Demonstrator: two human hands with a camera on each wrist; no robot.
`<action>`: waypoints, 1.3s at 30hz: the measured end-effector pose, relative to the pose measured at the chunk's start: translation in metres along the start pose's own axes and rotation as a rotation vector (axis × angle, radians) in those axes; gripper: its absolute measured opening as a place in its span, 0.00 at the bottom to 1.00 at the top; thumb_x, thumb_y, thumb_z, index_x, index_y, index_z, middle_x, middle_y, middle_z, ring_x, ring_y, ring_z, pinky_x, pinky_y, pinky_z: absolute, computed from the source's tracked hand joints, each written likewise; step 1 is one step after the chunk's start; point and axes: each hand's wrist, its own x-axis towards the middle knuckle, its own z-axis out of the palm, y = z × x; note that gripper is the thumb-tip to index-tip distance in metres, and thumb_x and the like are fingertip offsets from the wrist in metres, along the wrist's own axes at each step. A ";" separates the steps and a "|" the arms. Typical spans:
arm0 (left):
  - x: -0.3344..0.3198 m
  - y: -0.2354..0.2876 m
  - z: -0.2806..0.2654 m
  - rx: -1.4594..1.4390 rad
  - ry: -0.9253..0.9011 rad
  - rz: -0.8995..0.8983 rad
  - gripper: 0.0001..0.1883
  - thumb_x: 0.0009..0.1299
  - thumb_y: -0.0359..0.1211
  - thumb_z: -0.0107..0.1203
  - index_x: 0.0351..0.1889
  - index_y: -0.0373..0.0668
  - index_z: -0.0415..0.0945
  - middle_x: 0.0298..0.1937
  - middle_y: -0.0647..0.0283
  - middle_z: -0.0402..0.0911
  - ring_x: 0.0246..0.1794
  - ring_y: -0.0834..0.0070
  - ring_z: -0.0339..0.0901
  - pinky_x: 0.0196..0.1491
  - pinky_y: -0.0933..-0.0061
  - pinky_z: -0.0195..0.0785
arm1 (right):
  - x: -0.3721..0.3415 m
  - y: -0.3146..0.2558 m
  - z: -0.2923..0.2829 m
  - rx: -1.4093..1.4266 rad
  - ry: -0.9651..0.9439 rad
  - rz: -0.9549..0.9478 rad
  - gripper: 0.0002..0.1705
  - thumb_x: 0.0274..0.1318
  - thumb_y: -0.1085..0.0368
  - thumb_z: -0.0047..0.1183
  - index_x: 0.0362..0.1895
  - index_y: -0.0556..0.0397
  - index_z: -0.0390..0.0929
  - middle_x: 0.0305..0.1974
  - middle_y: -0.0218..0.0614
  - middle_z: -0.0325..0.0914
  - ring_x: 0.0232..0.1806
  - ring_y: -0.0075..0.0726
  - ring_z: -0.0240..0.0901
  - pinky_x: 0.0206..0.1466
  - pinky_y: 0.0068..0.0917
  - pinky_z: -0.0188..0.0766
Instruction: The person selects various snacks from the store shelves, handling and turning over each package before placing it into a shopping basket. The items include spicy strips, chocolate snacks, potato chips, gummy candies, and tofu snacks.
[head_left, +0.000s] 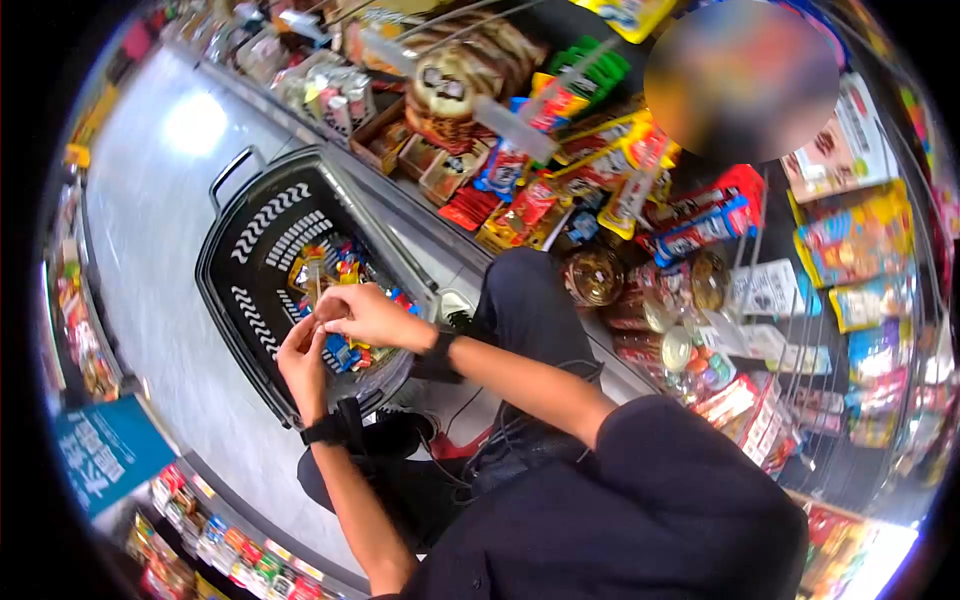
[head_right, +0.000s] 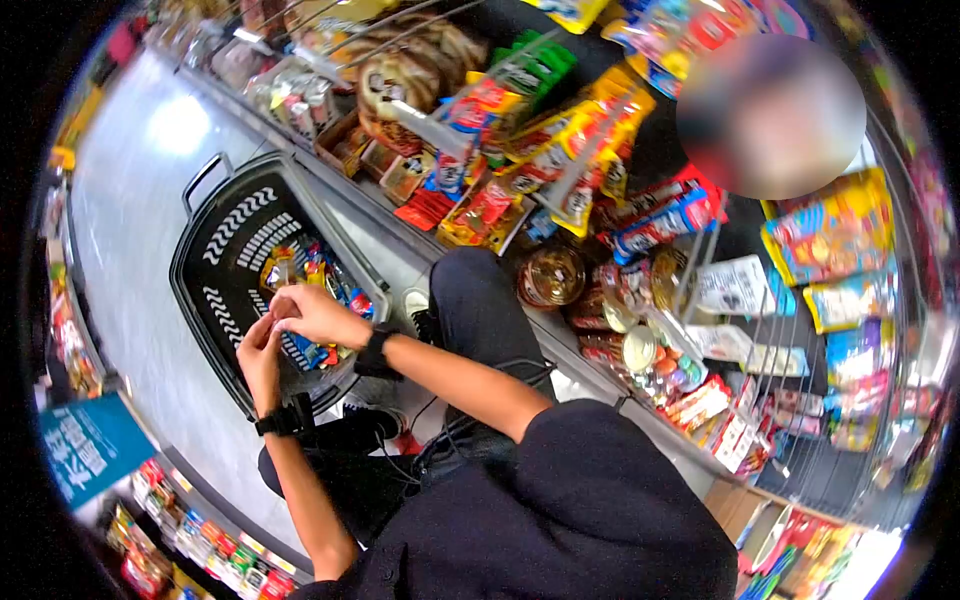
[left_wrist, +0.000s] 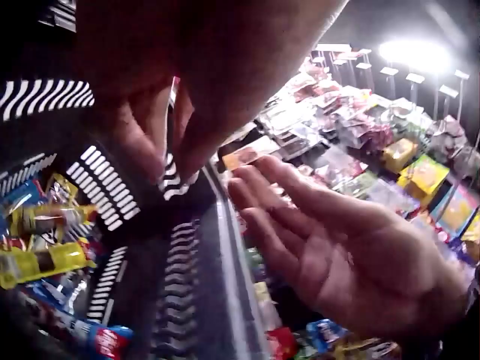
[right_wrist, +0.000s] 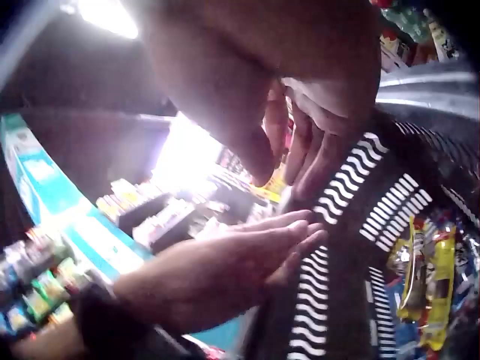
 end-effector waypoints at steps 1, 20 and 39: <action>-0.012 0.028 0.004 -0.051 0.008 -0.006 0.14 0.68 0.28 0.61 0.49 0.29 0.80 0.44 0.57 0.84 0.42 0.76 0.81 0.46 0.77 0.73 | -0.014 -0.045 -0.028 0.120 -0.052 0.089 0.08 0.55 0.70 0.60 0.38 0.59 0.77 0.26 0.36 0.82 0.28 0.28 0.79 0.35 0.28 0.75; -0.012 0.218 0.335 0.292 -0.331 0.712 0.41 0.58 0.33 0.62 0.68 0.28 0.56 0.68 0.38 0.62 0.69 0.46 0.60 0.69 0.61 0.56 | -0.098 -0.064 -0.312 -0.245 0.903 -0.121 0.26 0.55 0.64 0.63 0.53 0.63 0.69 0.49 0.49 0.75 0.53 0.42 0.73 0.56 0.37 0.69; -0.111 0.227 0.302 -0.079 -0.411 0.332 0.21 0.60 0.26 0.63 0.50 0.30 0.72 0.42 0.51 0.84 0.38 0.69 0.84 0.41 0.70 0.77 | -0.145 -0.135 -0.264 -0.170 0.818 0.070 0.21 0.50 0.67 0.66 0.42 0.58 0.67 0.34 0.43 0.77 0.30 0.37 0.77 0.34 0.32 0.74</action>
